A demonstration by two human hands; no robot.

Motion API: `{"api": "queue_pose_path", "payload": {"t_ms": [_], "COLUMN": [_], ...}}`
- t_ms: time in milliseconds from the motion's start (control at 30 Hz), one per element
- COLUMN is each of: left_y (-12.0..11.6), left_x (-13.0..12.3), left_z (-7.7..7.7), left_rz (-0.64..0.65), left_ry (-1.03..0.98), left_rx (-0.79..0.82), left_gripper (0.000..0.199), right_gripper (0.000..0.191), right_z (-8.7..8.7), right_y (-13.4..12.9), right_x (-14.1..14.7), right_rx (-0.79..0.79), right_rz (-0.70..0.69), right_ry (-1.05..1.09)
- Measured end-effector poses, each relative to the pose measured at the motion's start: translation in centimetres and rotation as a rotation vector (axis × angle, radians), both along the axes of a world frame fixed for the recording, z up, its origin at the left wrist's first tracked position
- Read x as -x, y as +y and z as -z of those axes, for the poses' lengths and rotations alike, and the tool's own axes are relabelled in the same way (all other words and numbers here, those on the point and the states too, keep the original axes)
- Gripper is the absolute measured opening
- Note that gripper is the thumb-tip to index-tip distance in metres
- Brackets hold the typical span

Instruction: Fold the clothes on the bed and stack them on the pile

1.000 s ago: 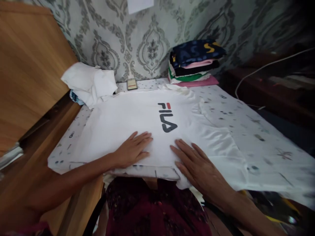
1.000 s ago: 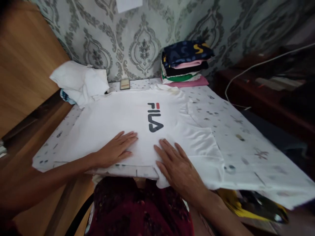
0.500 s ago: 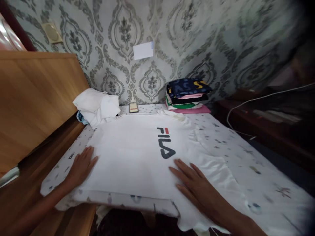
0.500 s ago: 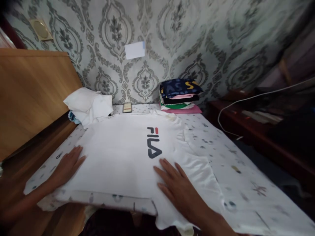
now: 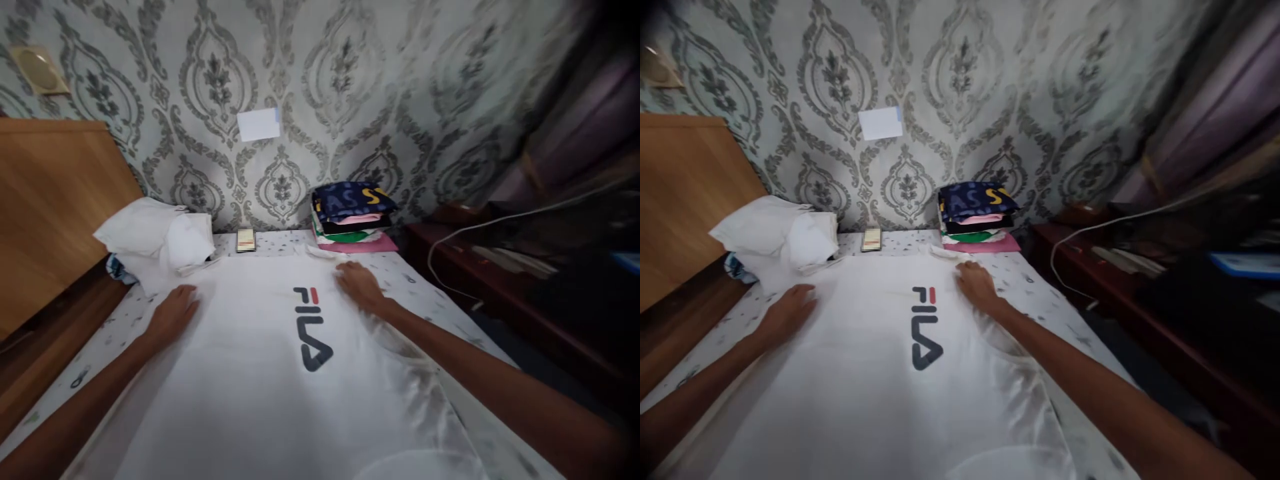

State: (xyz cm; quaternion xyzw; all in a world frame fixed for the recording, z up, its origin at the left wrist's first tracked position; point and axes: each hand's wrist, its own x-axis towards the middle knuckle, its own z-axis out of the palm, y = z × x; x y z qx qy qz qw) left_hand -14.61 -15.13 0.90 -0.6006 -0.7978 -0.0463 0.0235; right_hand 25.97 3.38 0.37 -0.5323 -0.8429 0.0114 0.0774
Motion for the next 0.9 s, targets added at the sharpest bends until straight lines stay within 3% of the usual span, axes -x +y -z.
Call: {"api": "queue_pose_path", "payload": {"t_ms": [133, 233, 433, 533, 633, 700, 800, 900], "left_y": [6.4, 9.4, 11.6, 11.1, 10.6, 11.1, 13.4, 17.1], "left_x": [0.4, 1.3, 1.7, 1.0, -0.9, -3.5, -10.1, -18.9], "left_z": [-0.7, -0.6, -1.2, -1.6, -1.5, -0.9, 0.4, 1.1], "left_rz": [-0.026, -0.047, 0.019, 0.033, 0.114, 0.226, 0.473, 0.789], "left_ry": [0.183, 0.266, 0.345, 0.420, 0.416, 0.300, 0.013, -0.203], "left_rx": [0.074, 0.135, 0.206, 0.225, 0.148, 0.120, 0.076, 0.021], "left_gripper": [0.041, 0.043, 0.047, 0.050, 0.053, 0.048, 0.040, 0.039], "right_gripper": [0.051, 0.052, 0.034, 0.041, 0.049, 0.046, 0.033, 0.026], "right_z": [-1.0, -1.3, -0.4, 0.3, 1.0, 1.3, 1.6, 1.7], "right_y": [4.1, 6.6, 9.8, 10.0, 8.3, 5.8, 0.0, -6.5], "right_x": [3.5, 5.0, 5.2, 3.3, -0.5, -3.8, -8.3, -10.9], "right_rx": [-0.012, 0.011, 0.076, 0.086, 0.100, 0.103, 0.101, 0.105], "right_rz": [0.058, 0.057, 0.061, 0.089, 0.109, 0.175, 0.300, 0.292], "right_ry": [-0.060, -0.105, -0.024, 0.037, 0.173, 0.268, 0.259, 0.250]}}
